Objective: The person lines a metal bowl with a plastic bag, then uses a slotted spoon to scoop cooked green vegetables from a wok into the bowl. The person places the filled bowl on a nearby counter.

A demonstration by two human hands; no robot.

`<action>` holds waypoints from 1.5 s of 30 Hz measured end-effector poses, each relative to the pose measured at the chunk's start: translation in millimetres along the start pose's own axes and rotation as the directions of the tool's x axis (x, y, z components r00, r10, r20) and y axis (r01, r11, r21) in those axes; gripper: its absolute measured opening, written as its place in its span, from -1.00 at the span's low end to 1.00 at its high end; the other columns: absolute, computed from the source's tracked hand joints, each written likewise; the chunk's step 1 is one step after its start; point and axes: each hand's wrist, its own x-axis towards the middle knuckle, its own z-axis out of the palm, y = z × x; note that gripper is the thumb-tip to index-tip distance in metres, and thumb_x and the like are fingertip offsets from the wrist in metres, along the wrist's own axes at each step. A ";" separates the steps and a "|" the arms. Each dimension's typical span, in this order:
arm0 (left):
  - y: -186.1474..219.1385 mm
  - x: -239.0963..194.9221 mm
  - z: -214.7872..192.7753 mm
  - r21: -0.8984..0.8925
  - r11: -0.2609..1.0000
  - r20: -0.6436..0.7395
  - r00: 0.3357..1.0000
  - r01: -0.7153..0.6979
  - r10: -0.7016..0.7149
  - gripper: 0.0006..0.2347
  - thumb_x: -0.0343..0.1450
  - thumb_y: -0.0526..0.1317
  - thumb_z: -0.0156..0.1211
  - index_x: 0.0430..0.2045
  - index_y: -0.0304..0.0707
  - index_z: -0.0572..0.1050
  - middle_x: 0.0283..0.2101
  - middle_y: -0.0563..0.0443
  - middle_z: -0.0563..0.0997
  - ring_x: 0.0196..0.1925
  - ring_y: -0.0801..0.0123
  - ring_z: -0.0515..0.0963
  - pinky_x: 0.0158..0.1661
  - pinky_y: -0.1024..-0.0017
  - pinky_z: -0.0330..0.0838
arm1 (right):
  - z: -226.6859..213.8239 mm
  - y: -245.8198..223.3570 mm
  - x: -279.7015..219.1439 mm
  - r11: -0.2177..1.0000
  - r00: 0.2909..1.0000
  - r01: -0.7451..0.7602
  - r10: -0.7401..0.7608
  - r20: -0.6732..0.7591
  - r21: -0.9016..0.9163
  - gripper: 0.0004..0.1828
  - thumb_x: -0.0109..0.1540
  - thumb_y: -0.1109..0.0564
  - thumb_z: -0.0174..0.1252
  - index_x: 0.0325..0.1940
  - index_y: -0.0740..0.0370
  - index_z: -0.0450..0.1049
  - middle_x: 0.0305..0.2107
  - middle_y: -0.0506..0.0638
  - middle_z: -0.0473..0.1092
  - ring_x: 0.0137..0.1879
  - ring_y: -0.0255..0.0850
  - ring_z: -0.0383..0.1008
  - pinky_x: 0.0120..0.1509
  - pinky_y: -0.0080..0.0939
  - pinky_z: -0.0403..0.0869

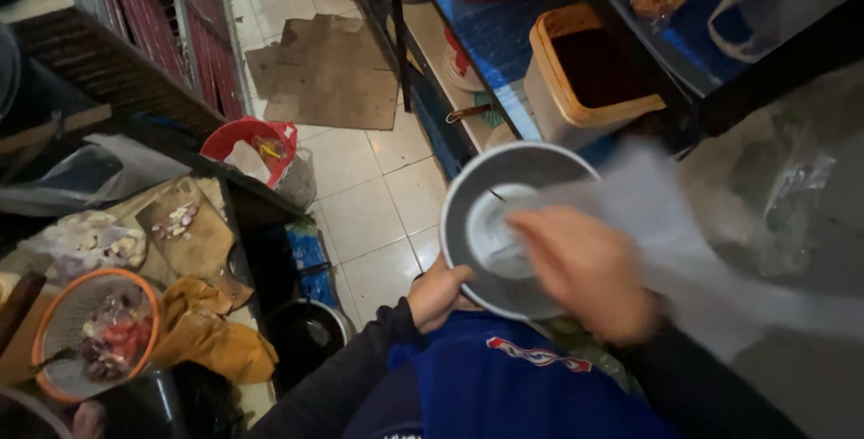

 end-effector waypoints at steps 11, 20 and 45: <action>-19.4 -14.2 -26.6 -0.310 0.950 0.012 0.999 -0.030 0.036 -0.66 0.49 -0.31 -0.06 0.16 -0.52 0.29 0.02 -0.34 0.57 -0.01 -0.04 0.65 -0.04 0.06 0.64 | 158.1 21.3 52.2 0.987 0.705 -0.159 0.099 0.702 0.021 -0.65 0.35 -0.05 0.11 0.02 0.27 0.29 -0.46 0.33 0.49 -0.27 0.30 0.52 -0.18 0.25 0.43; 66.9 -29.8 -50.7 -0.387 0.894 -0.095 0.974 -0.226 0.205 -0.61 0.51 -0.22 -0.02 0.15 -0.62 0.29 0.12 -0.39 0.54 0.12 -0.10 0.59 0.12 -0.06 0.50 | 135.2 -15.4 246.3 0.942 0.992 -0.083 0.047 0.118 0.326 -0.23 0.47 -0.41 -0.32 -0.20 0.28 0.51 -0.57 0.09 0.43 -0.48 -0.01 0.44 -0.41 -0.01 0.39; 121.9 24.0 -152.1 -0.185 0.955 -0.314 0.935 -0.230 0.164 -0.56 0.43 -0.35 -0.02 0.25 -0.25 0.18 0.08 -0.25 0.52 -0.05 0.02 0.66 -0.24 0.11 0.64 | 175.3 146.3 84.7 0.317 0.456 -0.888 0.512 0.728 0.334 -0.36 0.25 -0.12 0.19 0.28 0.33 0.39 -0.06 0.10 0.55 -0.03 -0.22 0.56 0.06 -0.20 0.51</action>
